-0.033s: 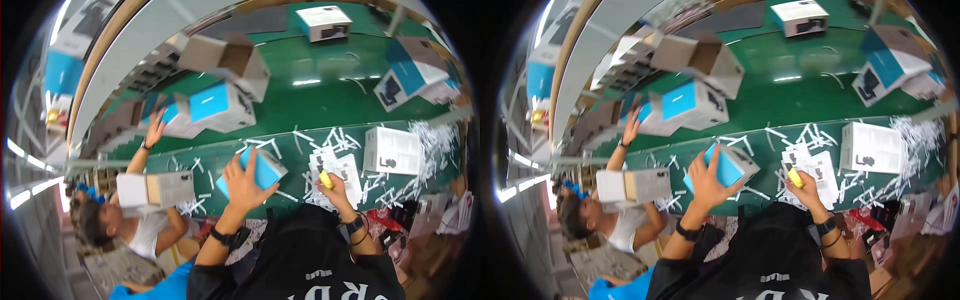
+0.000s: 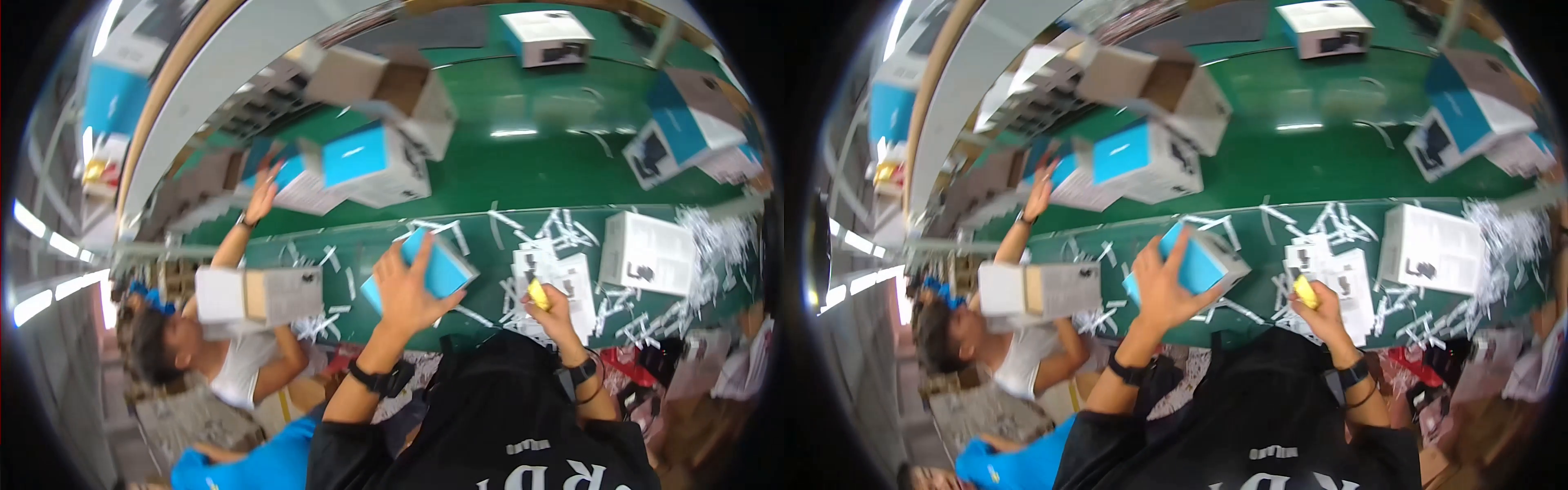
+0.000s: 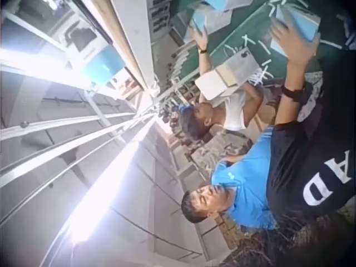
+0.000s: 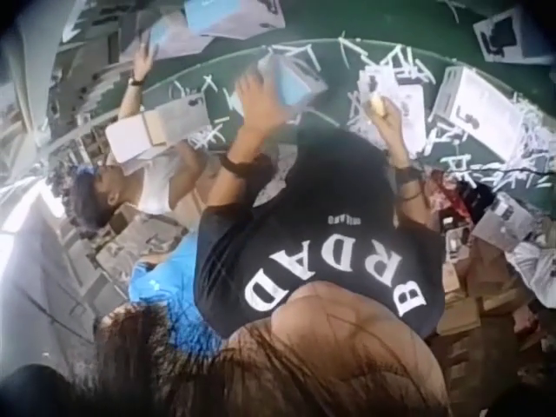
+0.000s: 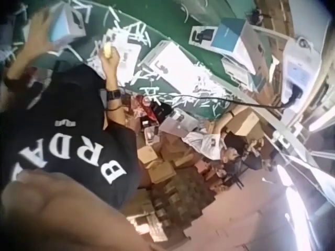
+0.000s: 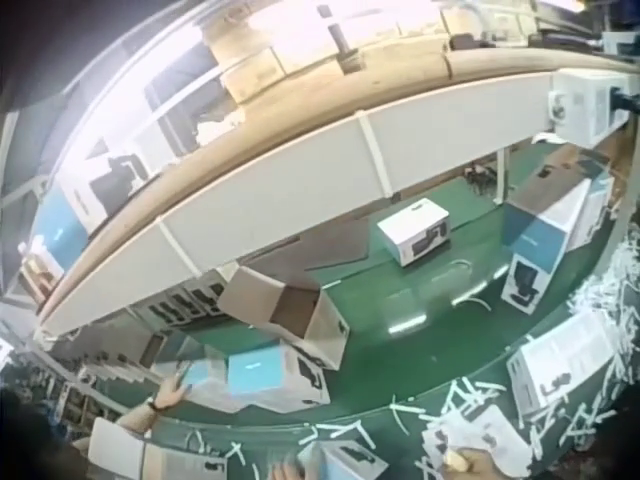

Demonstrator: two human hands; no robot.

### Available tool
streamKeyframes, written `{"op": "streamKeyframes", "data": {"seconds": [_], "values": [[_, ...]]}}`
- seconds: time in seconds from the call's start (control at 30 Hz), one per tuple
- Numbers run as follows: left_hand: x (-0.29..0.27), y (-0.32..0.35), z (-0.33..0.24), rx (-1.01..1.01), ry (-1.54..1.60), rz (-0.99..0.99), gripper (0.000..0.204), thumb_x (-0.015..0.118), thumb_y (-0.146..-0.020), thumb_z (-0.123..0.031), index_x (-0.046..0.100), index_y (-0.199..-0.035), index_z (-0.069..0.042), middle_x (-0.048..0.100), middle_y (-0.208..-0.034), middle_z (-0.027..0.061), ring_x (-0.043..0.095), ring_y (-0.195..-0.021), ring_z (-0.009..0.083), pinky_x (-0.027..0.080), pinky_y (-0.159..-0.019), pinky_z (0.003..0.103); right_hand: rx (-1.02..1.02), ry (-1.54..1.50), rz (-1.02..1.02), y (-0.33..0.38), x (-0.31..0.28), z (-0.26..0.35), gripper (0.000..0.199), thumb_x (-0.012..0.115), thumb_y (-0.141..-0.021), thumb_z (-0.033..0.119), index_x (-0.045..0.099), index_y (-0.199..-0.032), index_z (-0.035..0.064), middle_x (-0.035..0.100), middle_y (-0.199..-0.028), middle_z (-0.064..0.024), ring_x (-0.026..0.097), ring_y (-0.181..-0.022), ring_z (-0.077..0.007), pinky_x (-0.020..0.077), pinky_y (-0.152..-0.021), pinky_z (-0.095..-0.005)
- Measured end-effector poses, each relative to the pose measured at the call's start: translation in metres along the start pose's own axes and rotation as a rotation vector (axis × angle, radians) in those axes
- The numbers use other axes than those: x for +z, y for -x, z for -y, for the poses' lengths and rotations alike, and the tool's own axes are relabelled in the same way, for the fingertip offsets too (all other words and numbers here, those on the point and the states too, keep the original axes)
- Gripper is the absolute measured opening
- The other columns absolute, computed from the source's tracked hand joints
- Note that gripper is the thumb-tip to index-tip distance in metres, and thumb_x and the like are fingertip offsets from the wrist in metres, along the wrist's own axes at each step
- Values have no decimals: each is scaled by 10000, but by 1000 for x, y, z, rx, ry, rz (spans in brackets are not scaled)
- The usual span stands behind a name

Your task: The person uses a utility knife to cut open a blue box, removes a white box from inside, and places it into a larger white box. They then repeat the process by opening another blue box and placing its contents into a different white box.

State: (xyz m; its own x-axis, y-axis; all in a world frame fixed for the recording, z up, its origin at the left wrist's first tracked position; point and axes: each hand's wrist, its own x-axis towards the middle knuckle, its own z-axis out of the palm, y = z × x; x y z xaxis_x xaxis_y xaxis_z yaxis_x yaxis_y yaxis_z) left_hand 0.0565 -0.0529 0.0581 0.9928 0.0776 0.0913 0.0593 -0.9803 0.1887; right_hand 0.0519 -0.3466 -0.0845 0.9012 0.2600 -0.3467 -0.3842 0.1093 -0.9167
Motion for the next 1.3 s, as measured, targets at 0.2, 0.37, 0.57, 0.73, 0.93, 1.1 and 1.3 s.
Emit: {"op": "streamKeyframes", "data": {"seconds": [0.2,0.37,0.57,0.73,0.93,1.1,1.3], "values": [[2,-56,-49,16,173,-42,946,893,-497,-446,623,-1388,-275,474,-1332,269,454,-1209,426,339,-1050,516,221,173,163,16,-61,15,160,770,-873,102,652,-956,35,627,-782,26,562,-656,-54,454,-562,-239],[8,-151,-143,220,233,-128,937,874,-520,-487,611,-1401,-304,503,-1334,267,490,-1212,421,380,-1036,518,240,325,215,31,-129,15,181,773,-877,117,645,-965,23,641,-781,5,586,-615,-70,459,-520,-242],[54,-278,-237,480,197,76,980,831,-569,-582,533,-1467,-325,392,-1512,274,402,-1355,475,330,-1119,557,214,172,127,41,-116,5,246,755,-894,148,642,-1062,8,663,-781,-32,624,-604,-89,482,-526,-255],[79,-321,-270,533,-187,483,1001,717,-782,-570,249,-1611,-261,161,-1671,196,229,-1471,520,219,-1204,563,234,279,-68,36,-126,41,291,712,-918,283,648,-1089,56,685,-839,-76,676,-720,-167,539,-664,-361],[77,-394,-195,639,153,138,650,674,-954,-348,468,-1447,23,461,-1494,252,429,-1395,390,338,-1159,449,330,333,-372,53,-145,-4,339,683,-896,355,644,-1146,129,684,-802,-144,707,-722,-239,561,-676,-376],[60,-400,13,550,-457,-75,535,749,-807,-290,609,-1242,-12,648,-1185,260,600,-1131,452,486,-960,511,107,377,-369,46,-136,-33,320,631,-881,289,634,-1160,133,695,-902,-180,705,-854,-339,550,-782,-432],[89,-371,-7,101,-340,27,474,756,-747,-289,629,-1103,-3,670,-1131,245,634,-1072,431,504,-883,524,226,307,-332,36,-142,-29,391,634,-887,282,595,-1248,134,699,-927,-191,700,-893,-352,548,-808,-416]]}}
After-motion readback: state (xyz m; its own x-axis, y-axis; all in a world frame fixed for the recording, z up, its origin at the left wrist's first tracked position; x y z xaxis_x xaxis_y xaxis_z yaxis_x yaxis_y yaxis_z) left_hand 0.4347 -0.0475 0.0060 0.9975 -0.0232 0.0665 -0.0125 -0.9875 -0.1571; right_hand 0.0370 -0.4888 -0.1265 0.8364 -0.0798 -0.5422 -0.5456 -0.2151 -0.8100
